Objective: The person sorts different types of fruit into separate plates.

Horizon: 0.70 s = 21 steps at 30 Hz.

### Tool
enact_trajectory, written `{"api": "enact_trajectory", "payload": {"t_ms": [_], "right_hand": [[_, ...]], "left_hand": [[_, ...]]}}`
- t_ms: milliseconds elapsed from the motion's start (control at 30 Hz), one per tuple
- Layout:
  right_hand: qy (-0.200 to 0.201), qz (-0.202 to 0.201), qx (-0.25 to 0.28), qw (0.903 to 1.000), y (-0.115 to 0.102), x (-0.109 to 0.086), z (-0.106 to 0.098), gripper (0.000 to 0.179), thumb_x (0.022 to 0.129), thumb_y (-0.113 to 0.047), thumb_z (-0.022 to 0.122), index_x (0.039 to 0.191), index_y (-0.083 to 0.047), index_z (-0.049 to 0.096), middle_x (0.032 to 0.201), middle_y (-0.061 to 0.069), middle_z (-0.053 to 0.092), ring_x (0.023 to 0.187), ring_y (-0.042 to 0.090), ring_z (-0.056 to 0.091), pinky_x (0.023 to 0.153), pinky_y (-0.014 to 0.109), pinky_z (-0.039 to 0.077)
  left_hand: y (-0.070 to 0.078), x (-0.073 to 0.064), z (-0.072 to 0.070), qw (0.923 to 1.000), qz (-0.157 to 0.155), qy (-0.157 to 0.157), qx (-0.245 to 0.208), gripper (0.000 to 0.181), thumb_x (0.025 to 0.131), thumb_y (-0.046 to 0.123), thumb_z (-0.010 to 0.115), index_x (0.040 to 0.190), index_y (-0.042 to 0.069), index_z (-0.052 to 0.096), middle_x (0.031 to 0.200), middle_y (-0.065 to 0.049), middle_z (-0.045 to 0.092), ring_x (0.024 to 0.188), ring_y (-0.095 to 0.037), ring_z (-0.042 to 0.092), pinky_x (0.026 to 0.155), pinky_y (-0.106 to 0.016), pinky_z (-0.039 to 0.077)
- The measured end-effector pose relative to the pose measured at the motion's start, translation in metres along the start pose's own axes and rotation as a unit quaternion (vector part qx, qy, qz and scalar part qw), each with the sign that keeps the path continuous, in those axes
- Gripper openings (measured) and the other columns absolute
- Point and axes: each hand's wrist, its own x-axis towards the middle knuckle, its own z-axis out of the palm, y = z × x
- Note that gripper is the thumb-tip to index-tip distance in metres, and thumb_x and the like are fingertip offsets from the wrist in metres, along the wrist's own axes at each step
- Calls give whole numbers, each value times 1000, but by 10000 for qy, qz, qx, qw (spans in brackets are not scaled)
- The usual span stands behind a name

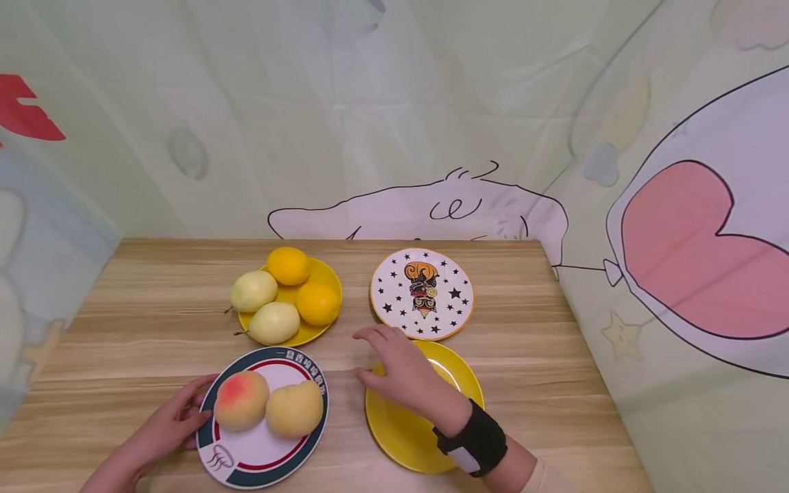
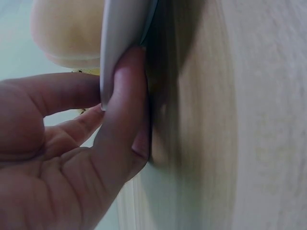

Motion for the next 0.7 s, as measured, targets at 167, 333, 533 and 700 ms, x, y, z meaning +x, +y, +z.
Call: {"api": "enact_trajectory", "payload": {"t_ms": [167, 333, 533, 700], "right_hand": [[540, 557, 189, 9968, 29, -22, -16, 48, 84, -30, 70, 127, -17, 55, 128, -1, 55, 119, 21, 50, 101, 43, 44], [879, 1064, 334, 9899, 60, -46, -27, 48, 86, -26, 68, 128, -11, 53, 129, 11, 54, 118, 32, 50, 98, 53, 43], [1008, 1574, 660, 9802, 83, -70, -33, 48, 88, -23, 67, 128, -2, 51, 129, 19, 51, 116, 39, 48, 96, 57, 41], [930, 1832, 755, 9758, 93, -85, -31, 49, 89, -23, 65, 129, 1, 50, 125, 22, 51, 108, 39, 51, 90, 54, 45]], "left_hand": [[1, -1, 0, 10000, 31, -8, 38, 59, 92, -7, 46, 146, 7, 27, 110, -18, 46, 82, -20, 56, 58, -36, 57], [1, 0, 1, 9999, 63, 1, 111, 58, 92, -6, 46, 146, 7, 27, 110, -18, 47, 82, -20, 56, 58, -35, 57], [0, 1, 1, 9999, 106, -21, 110, 59, 92, -7, 46, 146, 7, 28, 109, -18, 47, 81, -20, 55, 58, -36, 57], [0, 0, 0, 9998, 26, 49, 168, 59, 91, -7, 47, 145, 9, 30, 111, -19, 48, 81, -21, 56, 58, -35, 57]]}}
